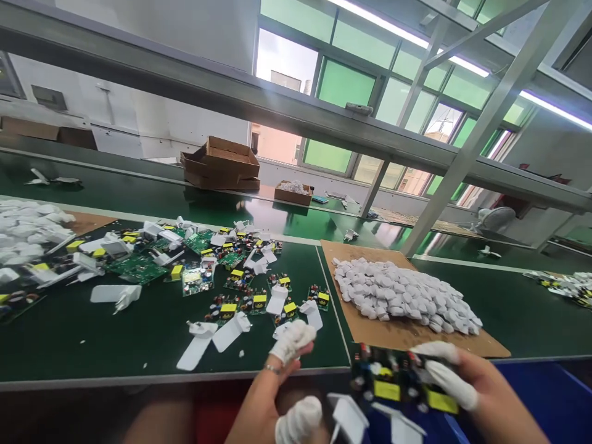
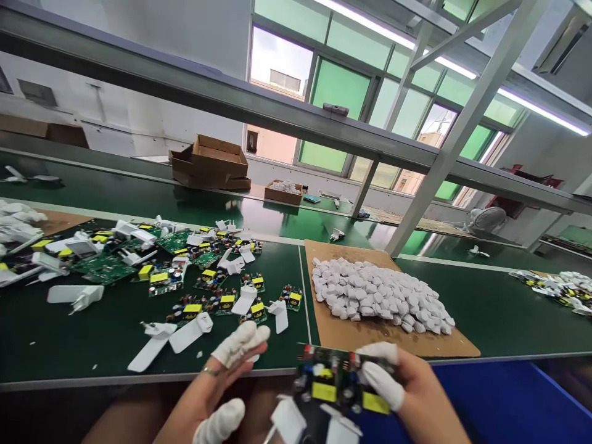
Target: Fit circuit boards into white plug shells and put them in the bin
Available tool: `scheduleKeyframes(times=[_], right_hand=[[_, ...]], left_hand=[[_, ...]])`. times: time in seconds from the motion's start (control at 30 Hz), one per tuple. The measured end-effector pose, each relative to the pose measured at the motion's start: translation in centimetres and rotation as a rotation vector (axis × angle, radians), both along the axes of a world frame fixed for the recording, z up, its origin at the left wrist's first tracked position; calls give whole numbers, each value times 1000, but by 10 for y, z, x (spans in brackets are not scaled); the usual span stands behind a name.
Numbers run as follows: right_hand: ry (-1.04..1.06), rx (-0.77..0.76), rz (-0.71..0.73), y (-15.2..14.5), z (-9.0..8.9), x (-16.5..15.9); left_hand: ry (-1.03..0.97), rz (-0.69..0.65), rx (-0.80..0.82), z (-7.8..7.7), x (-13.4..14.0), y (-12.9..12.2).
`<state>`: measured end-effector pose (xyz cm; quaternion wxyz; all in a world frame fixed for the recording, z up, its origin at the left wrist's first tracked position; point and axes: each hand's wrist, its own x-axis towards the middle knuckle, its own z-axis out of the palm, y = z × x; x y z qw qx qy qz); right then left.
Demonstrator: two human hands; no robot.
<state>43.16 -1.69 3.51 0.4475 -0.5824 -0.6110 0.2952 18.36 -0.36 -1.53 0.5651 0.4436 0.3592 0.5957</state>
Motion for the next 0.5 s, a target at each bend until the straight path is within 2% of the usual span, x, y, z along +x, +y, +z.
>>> scheduleKeyframes(times=[0.07, 0.1, 0.17, 0.27, 0.37, 0.43, 0.5], right_hand=[[192, -121, 105, 19, -1, -43], [269, -134, 182, 26, -2, -63], [422, -131, 320, 35, -8, -96], [587, -179, 460, 37, -23, -120], [640, -247, 460, 34, -34, -130], [603, -192, 401, 33, -36, -136], [475, -91, 297, 32, -36, -142]], left_hand=[[-135, -150, -116, 7, 7, 1], [-178, -170, -189, 9, 5, 2], [-212, -94, -283, 12, -6, 5], [-208, 47, -303, 12, -27, 8], [-219, 62, -278, 10, -35, 8], [-222, 99, -260, 9, -33, 7], [-179, 190, -260, 7, -30, 8]])
